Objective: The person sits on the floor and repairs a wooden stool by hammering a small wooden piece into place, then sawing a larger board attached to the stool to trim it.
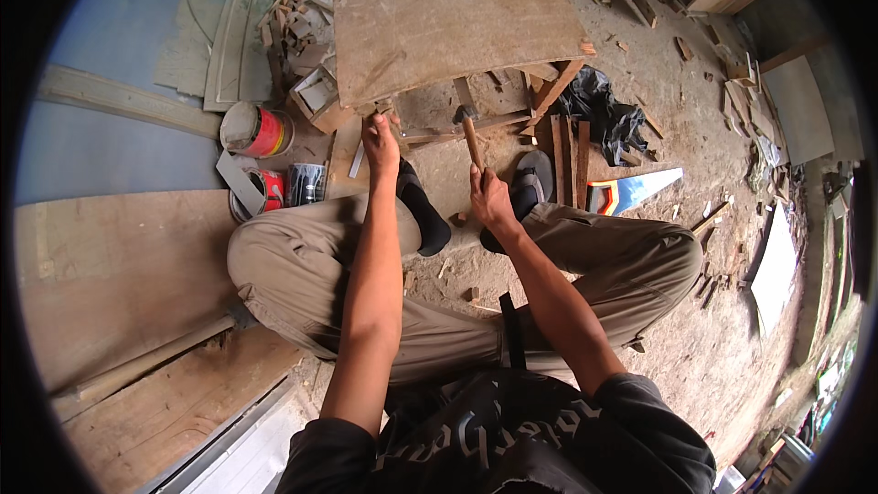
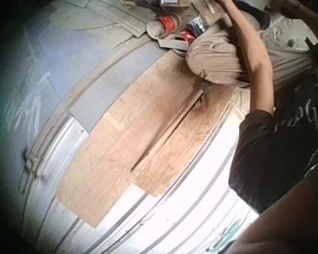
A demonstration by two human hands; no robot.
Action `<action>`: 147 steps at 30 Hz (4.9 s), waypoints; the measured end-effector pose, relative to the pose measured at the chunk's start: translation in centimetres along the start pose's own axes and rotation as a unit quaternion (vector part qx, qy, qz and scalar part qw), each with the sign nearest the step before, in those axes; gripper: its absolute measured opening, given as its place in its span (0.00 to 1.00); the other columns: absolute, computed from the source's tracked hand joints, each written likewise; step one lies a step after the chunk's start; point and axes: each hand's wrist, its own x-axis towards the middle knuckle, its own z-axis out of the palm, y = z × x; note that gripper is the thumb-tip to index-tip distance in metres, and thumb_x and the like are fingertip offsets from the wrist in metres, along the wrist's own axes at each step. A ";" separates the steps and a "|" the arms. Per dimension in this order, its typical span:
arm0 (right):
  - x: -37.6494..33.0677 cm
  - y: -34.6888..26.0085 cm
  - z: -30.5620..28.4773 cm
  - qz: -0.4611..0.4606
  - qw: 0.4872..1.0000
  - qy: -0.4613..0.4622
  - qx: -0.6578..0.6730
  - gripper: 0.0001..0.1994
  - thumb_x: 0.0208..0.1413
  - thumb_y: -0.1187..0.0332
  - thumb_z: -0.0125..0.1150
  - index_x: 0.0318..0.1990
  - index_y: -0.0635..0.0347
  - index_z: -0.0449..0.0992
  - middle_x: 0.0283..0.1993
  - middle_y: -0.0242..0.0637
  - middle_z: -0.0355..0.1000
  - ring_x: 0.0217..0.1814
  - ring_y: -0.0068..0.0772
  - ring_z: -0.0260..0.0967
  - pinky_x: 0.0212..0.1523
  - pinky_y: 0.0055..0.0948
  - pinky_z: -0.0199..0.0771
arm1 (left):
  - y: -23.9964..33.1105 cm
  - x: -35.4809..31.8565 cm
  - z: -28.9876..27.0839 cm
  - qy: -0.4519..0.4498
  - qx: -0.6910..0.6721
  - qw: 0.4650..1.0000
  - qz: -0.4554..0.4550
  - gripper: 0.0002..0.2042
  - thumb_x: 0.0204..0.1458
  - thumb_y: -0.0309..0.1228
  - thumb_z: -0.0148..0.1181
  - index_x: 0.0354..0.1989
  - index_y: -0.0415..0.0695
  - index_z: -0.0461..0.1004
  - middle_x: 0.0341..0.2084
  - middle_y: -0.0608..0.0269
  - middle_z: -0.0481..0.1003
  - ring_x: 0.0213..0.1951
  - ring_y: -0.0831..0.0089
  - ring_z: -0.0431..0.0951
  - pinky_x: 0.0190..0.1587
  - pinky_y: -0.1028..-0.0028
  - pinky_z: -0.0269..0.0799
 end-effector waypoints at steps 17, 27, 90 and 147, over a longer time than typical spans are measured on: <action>-1.2 -5.0 1.6 0.045 0.992 -0.114 0.029 0.29 0.68 0.47 0.37 0.36 0.69 0.71 0.24 0.52 0.71 0.28 0.52 0.72 0.33 0.44 0.70 | -0.9 0.3 -0.5 -0.003 0.069 0.998 -0.003 0.30 0.62 0.59 0.41 0.32 0.39 0.68 0.26 0.67 0.69 0.27 0.77 0.61 0.34 0.73 0.59; -2.7 -6.0 2.0 0.076 0.994 -0.024 0.074 0.28 0.68 0.50 0.39 0.35 0.73 0.70 0.32 0.71 0.70 0.41 0.74 0.69 0.39 0.55 0.70 | -0.6 0.4 -0.2 0.015 0.053 0.998 0.007 0.33 0.61 0.63 0.39 0.30 0.40 0.70 0.25 0.67 0.70 0.27 0.76 0.63 0.34 0.72 0.60; 0.9 2.0 -3.4 -0.011 0.993 0.109 0.042 0.17 0.57 0.59 0.58 0.41 0.68 0.72 0.24 0.46 0.70 0.25 0.42 0.70 0.29 0.37 0.69 | 5.9 6.2 -3.9 0.147 -0.235 0.907 -0.317 0.38 0.54 0.71 0.38 0.52 0.46 0.71 0.48 0.67 0.70 0.48 0.70 0.65 0.50 0.62 0.59; 25.7 -15.7 -20.5 -0.066 0.975 0.027 -0.212 0.43 0.57 0.31 0.43 0.45 0.74 0.77 0.45 0.66 0.73 0.54 0.57 0.71 0.56 0.43 0.67 | 13.1 19.8 2.1 -0.079 0.456 0.863 -0.203 0.43 0.58 0.64 0.35 0.51 0.26 0.72 0.51 0.28 0.70 0.59 0.41 0.68 0.60 0.58 0.62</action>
